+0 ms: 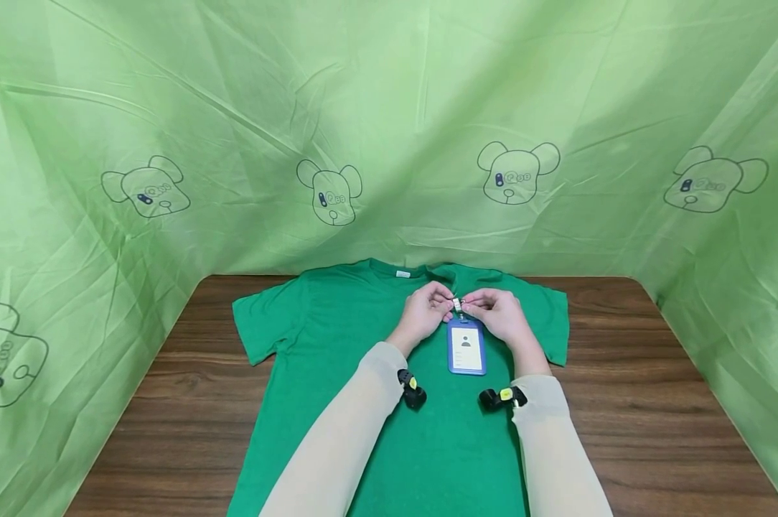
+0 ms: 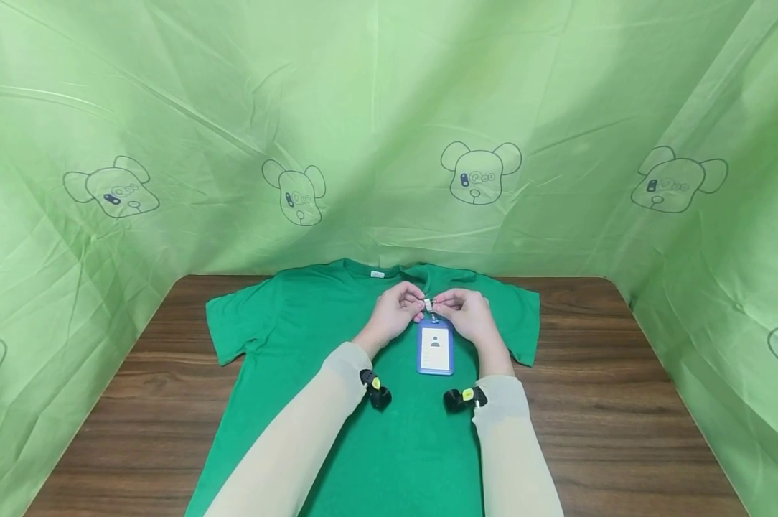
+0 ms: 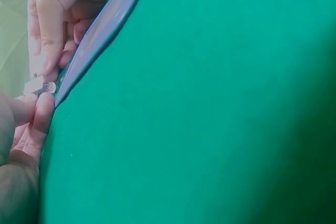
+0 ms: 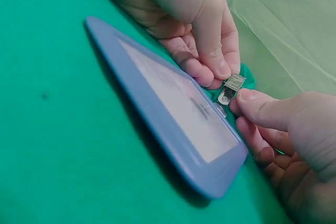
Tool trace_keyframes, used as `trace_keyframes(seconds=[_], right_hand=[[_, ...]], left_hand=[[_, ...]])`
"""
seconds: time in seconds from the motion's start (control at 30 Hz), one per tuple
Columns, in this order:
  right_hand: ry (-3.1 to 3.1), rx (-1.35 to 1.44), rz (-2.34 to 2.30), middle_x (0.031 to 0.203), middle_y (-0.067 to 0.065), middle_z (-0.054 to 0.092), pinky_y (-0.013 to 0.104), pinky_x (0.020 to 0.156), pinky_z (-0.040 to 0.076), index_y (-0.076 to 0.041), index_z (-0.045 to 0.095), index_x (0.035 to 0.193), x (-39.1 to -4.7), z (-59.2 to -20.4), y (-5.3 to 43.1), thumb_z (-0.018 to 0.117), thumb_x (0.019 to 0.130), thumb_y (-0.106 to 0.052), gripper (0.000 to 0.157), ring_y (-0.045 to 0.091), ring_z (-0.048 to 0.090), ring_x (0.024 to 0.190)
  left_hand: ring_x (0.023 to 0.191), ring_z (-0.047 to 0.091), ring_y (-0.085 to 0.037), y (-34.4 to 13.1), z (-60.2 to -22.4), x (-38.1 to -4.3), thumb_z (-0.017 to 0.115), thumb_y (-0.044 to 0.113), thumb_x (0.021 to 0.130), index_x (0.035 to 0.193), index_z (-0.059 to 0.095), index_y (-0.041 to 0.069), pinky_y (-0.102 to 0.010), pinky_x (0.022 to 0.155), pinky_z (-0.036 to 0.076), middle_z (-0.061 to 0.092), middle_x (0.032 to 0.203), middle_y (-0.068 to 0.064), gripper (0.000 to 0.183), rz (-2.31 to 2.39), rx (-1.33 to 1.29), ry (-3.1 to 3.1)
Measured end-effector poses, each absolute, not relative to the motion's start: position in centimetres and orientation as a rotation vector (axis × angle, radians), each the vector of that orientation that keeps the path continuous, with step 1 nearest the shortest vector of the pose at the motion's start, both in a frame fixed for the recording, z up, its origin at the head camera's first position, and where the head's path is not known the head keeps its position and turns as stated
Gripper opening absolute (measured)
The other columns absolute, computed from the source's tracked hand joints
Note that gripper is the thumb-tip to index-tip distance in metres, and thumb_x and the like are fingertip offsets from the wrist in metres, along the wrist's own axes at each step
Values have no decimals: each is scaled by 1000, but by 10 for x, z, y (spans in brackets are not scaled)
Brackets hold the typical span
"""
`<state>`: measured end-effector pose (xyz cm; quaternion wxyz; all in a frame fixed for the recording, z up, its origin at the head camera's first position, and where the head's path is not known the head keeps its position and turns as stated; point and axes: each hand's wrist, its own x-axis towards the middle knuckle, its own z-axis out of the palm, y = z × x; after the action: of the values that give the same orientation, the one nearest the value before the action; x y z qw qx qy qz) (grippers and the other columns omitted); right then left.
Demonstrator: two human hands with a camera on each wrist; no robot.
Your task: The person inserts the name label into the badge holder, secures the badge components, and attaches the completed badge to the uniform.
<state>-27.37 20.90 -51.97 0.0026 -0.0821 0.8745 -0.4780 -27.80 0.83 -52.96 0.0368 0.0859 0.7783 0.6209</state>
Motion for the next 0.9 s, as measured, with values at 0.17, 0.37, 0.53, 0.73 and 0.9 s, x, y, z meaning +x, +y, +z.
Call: trace_keyframes(seconds=[0.17,0.37,0.53,0.73,0.9], right_hand=[[2772,-274,-1479,100,9,82,33,78,59,-5,83,109,-274,-520,209,81,102,-15,12,24,76,92],[2833,-277,-1419,97,8,81,37,77,58,-7,81,106,-274,-520,207,81,102,-19,13,23,75,89],[2855,-269,-1385,95,6,81,37,77,56,-8,81,105,-274,-521,207,81,103,-21,13,22,74,87],[2869,-290,-1372,94,5,80,37,76,55,-8,81,103,-273,-521,207,81,102,-21,12,21,73,85],[2867,-291,-1364,94,6,80,36,75,54,-8,81,103,-274,-522,208,81,102,-21,12,21,73,85]], left_hand=[[74,74,-11,7,-532,-278,72,-1,104,110,74,5,-27,70,65,73,91,-4,8,1913,284,2393],[73,75,-12,6,-533,-279,72,-1,105,109,77,4,-28,70,65,75,91,-6,8,1931,313,2388],[72,75,-12,5,-534,-280,71,0,105,108,79,4,-28,69,65,76,91,-7,8,1920,330,2394],[72,75,-12,3,-532,-279,71,1,105,107,80,5,-27,69,65,76,88,-4,10,1859,348,2423],[73,74,-11,2,-530,-278,70,3,107,108,80,7,-27,69,63,76,87,-2,10,1784,369,2449]])
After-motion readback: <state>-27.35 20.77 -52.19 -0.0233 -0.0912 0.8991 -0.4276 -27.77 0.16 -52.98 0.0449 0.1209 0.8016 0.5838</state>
